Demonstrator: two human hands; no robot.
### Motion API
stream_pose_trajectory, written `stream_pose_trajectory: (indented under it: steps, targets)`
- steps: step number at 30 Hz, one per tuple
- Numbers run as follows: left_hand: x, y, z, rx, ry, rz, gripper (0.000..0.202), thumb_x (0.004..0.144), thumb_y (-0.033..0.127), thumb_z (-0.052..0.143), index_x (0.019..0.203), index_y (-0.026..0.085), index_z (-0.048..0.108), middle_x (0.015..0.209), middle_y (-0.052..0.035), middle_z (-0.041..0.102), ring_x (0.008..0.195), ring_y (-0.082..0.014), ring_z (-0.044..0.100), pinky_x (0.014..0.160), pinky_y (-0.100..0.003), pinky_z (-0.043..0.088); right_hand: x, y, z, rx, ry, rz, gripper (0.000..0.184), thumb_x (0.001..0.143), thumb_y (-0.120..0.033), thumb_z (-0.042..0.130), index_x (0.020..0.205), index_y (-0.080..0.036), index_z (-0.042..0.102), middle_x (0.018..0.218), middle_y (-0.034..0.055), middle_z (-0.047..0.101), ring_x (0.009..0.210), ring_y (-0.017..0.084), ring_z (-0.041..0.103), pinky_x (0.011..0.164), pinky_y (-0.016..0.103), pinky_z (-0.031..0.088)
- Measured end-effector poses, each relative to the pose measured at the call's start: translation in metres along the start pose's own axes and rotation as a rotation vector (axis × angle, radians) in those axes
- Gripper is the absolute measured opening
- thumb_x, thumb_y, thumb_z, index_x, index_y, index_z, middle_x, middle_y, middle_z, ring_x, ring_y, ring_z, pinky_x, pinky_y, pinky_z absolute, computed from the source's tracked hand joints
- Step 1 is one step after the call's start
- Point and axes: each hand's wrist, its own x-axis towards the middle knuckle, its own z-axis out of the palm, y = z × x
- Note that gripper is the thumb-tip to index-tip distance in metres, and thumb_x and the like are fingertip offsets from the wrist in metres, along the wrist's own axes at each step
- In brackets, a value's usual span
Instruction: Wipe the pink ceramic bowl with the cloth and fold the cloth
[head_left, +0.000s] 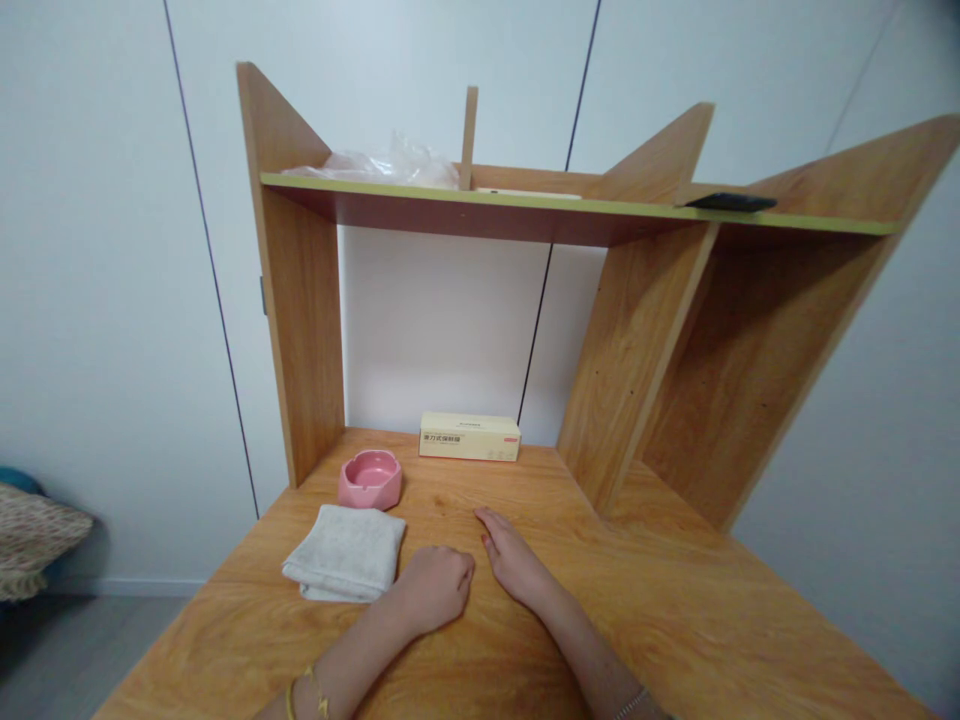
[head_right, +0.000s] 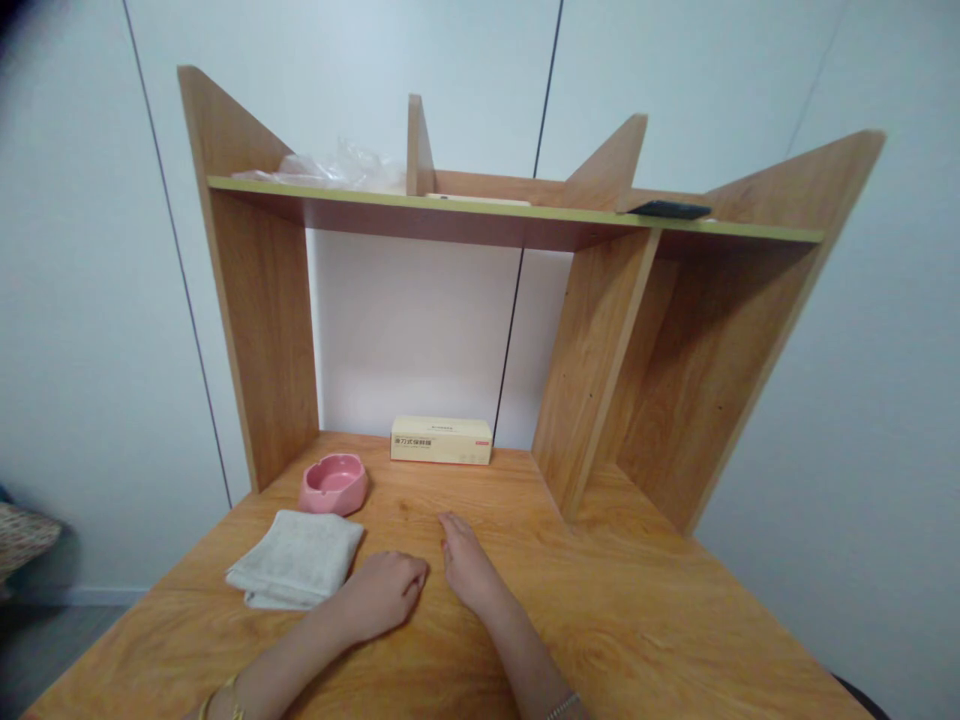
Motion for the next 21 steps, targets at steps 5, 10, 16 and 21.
stream_pose_trajectory:
  steps: [5,10,16,21]
  targets:
    - [0.0000,0.0002,0.0001,-0.002,-0.006,-0.001,0.028,0.078,0.014,0.032,0.079,0.019,0.059,0.082,-0.0081,0.065,0.078,-0.0209,0.060,0.067,-0.030,0.043,0.0002,-0.0037,-0.0022,-0.020,-0.018,0.012,0.046,0.075,-0.007,0.033,0.120,-0.007,0.045,0.126,0.0139,0.045,0.120,0.017,0.036,0.103,0.034,0.025]
    - [-0.0004,0.0005,-0.0001,-0.001,0.001,-0.006,0.028,0.079,0.014,0.032,0.079,0.019,0.059,0.082,-0.0074,0.065,0.078,-0.0206,0.060,0.067,-0.029,0.043,-0.0008,-0.0042,-0.0028,-0.007,-0.005,0.006,0.046,0.075,-0.007,0.034,0.120,-0.009,0.045,0.125,0.0120,0.046,0.120,0.017,0.036,0.103,0.034,0.024]
    - [-0.0007,0.0010,-0.0009,0.005,0.013,-0.006,0.027,0.079,0.015,0.032,0.076,0.018,0.059,0.079,-0.0059,0.065,0.077,-0.0207,0.060,0.064,-0.028,0.043,-0.0007,-0.0034,-0.0023,-0.017,-0.007,0.001,0.046,0.075,-0.007,0.034,0.119,-0.009,0.046,0.125,0.0130,0.046,0.119,0.017,0.037,0.102,0.034,0.025]
    - [-0.0012,0.0019,-0.0021,0.008,0.013,-0.011,0.026,0.079,0.014,0.033,0.076,0.018,0.058,0.078,-0.0053,0.065,0.076,-0.0201,0.060,0.064,-0.027,0.043,-0.0012,-0.0035,-0.0022,-0.012,-0.001,0.008,0.046,0.075,-0.008,0.034,0.119,-0.011,0.046,0.125,0.0116,0.046,0.120,0.017,0.036,0.103,0.035,0.024]
